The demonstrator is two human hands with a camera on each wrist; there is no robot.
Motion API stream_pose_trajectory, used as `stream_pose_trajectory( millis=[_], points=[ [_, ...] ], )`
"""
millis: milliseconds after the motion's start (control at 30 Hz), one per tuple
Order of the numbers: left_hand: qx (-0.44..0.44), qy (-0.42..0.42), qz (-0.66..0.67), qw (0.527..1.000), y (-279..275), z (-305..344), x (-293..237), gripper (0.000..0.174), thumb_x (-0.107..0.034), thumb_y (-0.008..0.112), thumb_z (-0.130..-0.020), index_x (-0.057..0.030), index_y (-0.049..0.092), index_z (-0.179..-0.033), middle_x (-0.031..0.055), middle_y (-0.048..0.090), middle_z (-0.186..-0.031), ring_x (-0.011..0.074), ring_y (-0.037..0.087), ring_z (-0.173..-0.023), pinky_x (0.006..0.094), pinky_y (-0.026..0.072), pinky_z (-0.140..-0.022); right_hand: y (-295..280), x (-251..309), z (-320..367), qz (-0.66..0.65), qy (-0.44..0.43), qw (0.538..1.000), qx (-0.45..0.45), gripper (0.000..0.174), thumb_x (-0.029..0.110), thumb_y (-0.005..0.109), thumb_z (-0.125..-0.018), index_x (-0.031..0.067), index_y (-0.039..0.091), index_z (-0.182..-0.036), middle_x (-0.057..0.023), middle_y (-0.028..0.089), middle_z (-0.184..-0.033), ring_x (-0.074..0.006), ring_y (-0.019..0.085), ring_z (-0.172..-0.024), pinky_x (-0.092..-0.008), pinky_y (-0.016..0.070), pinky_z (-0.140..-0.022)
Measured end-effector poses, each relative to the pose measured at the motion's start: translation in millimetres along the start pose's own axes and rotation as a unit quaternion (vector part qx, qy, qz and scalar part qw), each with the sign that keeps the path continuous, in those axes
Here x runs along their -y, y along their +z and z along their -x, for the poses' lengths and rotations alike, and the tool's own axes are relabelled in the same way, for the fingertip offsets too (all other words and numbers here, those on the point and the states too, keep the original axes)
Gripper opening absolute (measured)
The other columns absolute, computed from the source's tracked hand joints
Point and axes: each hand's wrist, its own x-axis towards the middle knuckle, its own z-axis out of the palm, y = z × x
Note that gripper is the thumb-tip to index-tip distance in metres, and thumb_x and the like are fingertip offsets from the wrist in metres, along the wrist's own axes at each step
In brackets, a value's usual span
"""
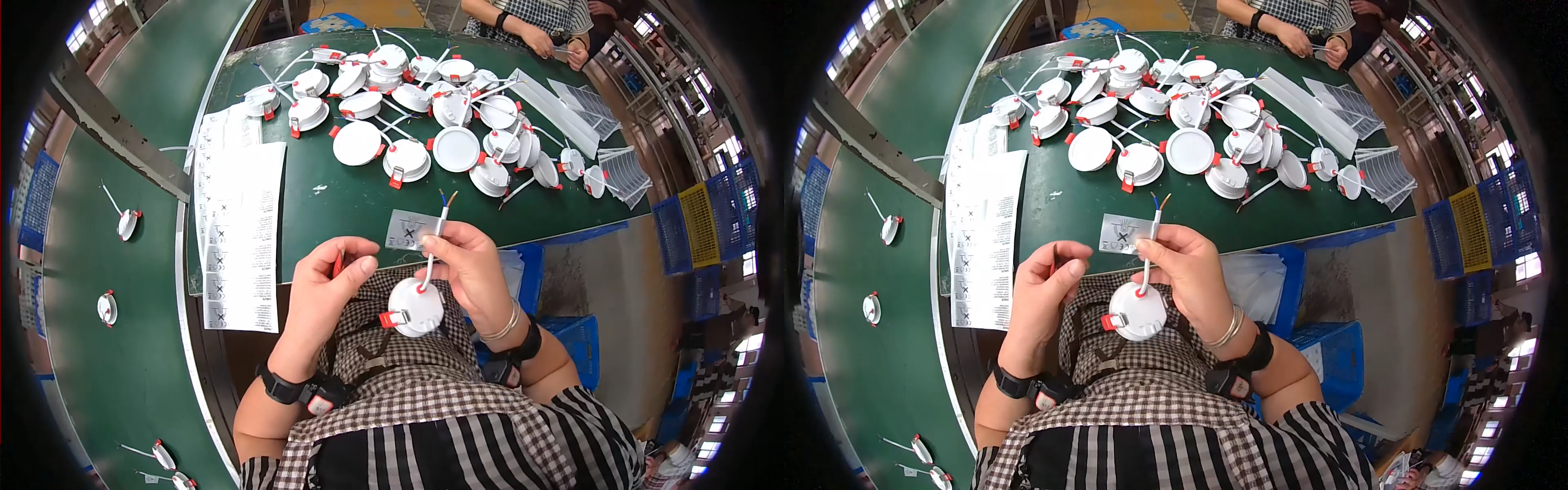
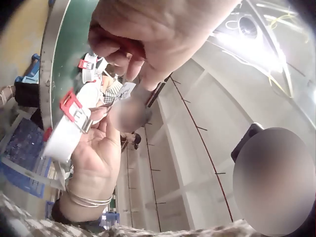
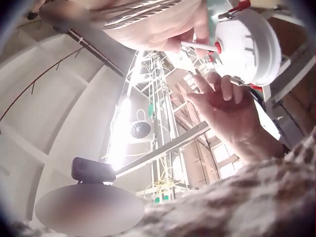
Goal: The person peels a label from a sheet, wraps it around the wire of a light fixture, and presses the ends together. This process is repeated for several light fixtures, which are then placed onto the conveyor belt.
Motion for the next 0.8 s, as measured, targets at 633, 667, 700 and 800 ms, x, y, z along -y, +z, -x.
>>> stream_pose_trajectory(
  millis=[633, 667, 700, 800],
  points=[
    [-0.073, -0.014, 0.069, 0.995, -6, -56, 4, 0.012, -0.013, 0.061, -0.085, -0.0011, 0.061, -0.085, -0.0012, 0.056, -0.069, 0.0028, 0.040, -0.049, 0.0184, 0.0282, -0.044, 11, -3, -50, 0.031, 0.023, 0.997, 0.068, 0.017, 0.008, 0.060, -0.086, -0.0055, 0.062, -0.096, -0.0089, 0.062, -0.087, -0.0142, 0.061, -0.077, -0.0333, 0.0588, -0.068],
    [-0.088, -0.007, 0.085, 0.992, -9, -57, 3, 0.013, -0.015, 0.060, -0.086, -0.0013, 0.061, -0.086, -0.0010, 0.056, -0.069, 0.0031, 0.041, -0.049, 0.0185, 0.0289, -0.044, 13, 1, -52, 0.030, 0.023, 0.997, 0.067, 0.017, 0.008, 0.060, -0.086, -0.0055, 0.062, -0.096, -0.0089, 0.062, -0.087, -0.0142, 0.061, -0.077, -0.0333, 0.0588, -0.068],
    [-0.095, -0.006, 0.103, 0.990, -13, -58, 3, 0.015, -0.016, 0.059, -0.087, -0.0019, 0.061, -0.088, -0.0004, 0.057, -0.069, 0.0040, 0.043, -0.049, 0.0184, 0.0298, -0.044, 15, 6, -53, 0.033, 0.015, 0.997, 0.062, 0.018, 0.010, 0.061, -0.086, -0.0057, 0.062, -0.095, -0.0087, 0.062, -0.086, -0.0137, 0.061, -0.076, -0.0328, 0.0590, -0.066],
    [-0.102, -0.016, 0.120, 0.987, -24, -56, 5, 0.014, -0.016, 0.059, -0.088, -0.0027, 0.059, -0.089, 0.0001, 0.058, -0.071, 0.0059, 0.045, -0.048, 0.0189, 0.0312, -0.043, 19, 11, -57, 0.040, 0.000, 0.998, 0.051, 0.020, 0.012, 0.063, -0.085, -0.0065, 0.062, -0.095, -0.0085, 0.062, -0.085, -0.0130, 0.061, -0.075, -0.0320, 0.0593, -0.063]
  ],
)
